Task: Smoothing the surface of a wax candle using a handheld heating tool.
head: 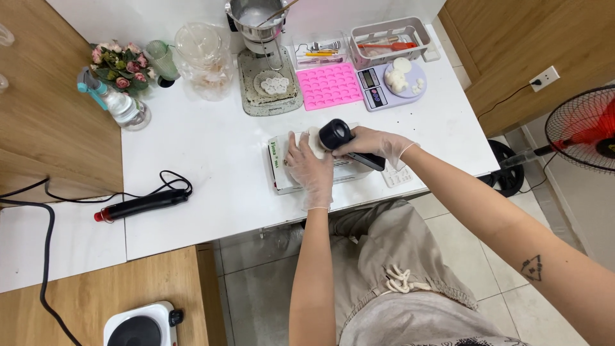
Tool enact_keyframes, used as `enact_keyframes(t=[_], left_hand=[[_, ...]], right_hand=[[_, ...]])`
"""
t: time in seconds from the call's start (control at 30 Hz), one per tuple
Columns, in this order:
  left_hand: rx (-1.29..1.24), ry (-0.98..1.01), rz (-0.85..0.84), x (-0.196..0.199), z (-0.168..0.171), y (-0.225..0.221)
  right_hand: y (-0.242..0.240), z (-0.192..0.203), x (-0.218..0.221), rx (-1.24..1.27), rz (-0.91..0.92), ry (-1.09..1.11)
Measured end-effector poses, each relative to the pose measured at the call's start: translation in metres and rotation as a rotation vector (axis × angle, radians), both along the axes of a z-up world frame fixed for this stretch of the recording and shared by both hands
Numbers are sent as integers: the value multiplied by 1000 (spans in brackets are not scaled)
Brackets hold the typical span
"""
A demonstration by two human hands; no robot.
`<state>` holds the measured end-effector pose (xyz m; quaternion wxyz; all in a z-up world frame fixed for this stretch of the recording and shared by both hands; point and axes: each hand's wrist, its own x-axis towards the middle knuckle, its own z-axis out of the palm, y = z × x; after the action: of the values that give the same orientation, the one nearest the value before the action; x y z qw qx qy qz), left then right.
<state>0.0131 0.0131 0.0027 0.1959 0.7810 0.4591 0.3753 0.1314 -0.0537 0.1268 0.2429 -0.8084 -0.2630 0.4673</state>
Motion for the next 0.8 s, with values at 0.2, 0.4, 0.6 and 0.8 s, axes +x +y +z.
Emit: enact_keyframes(t=[0.2,0.4,0.6,0.8], left_hand=[[37,-25,11,-2,0,-1],[-23,9,-48,-7,6,-1],[-34,-18,-48,-7,10,-2],[-9,-9,-22,-1,-4,1]], right_hand=[[-7,0,-1,-33,15,-25],[5,4,-4,7,-36,-1],[-1,13,-16,88,-143,42],[-5,-3,3,-37,2,-44]])
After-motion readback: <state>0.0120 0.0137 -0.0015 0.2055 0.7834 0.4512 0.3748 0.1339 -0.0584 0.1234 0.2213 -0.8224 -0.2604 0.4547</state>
